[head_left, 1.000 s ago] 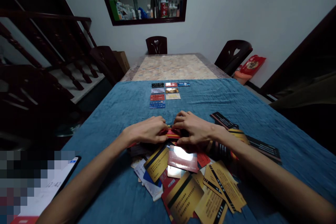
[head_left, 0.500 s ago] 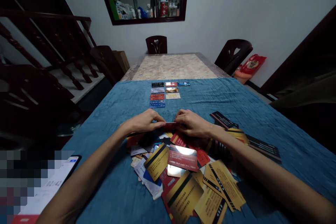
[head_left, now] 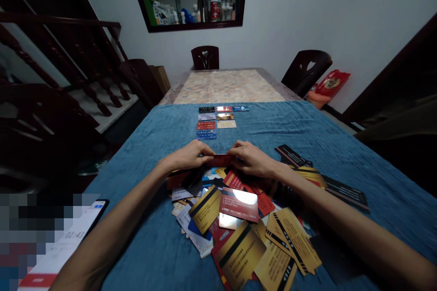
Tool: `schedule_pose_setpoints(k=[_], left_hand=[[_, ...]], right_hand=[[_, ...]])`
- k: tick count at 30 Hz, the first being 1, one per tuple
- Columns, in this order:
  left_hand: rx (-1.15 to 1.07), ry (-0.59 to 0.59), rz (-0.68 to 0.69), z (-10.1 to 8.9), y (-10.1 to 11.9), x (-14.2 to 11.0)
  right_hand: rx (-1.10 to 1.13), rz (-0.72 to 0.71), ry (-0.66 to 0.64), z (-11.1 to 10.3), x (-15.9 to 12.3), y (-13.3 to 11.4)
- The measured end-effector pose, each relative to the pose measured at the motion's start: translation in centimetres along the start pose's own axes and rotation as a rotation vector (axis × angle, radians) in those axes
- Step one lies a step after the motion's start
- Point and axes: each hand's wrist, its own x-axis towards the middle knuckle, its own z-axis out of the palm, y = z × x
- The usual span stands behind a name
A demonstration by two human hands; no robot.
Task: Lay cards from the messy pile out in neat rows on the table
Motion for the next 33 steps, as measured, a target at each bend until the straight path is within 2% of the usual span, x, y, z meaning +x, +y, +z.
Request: schedule_pose_setpoints(k=[7, 13, 17, 24, 33], left_hand=[[0.021, 0.005, 0.007, 0.2, 0.0, 0.0], [0.001, 0.066, -0.03, 0.4, 0.0, 0.1], [0.018, 0.111, -0.055, 0.5, 0.0, 0.3], [0.042, 0.268, -0.105, 0.7, -0.5, 0.5], [0.054, 0.323, -0.071, 0.9, -0.8, 0.8]], right_hand=[[-0.028, 0.031, 0.007, 0.1, 0.0, 0.0], [-0.068, 0.055, 0.023, 0.3, 0.0, 0.2], [-0.11, 0.044, 0.084, 0.5, -0.1, 0.4], [-0.302, 0.031, 0.238, 0.8, -0.1, 0.0], [-0.447, -0.018, 0.354, 1.3, -0.1, 0.3]])
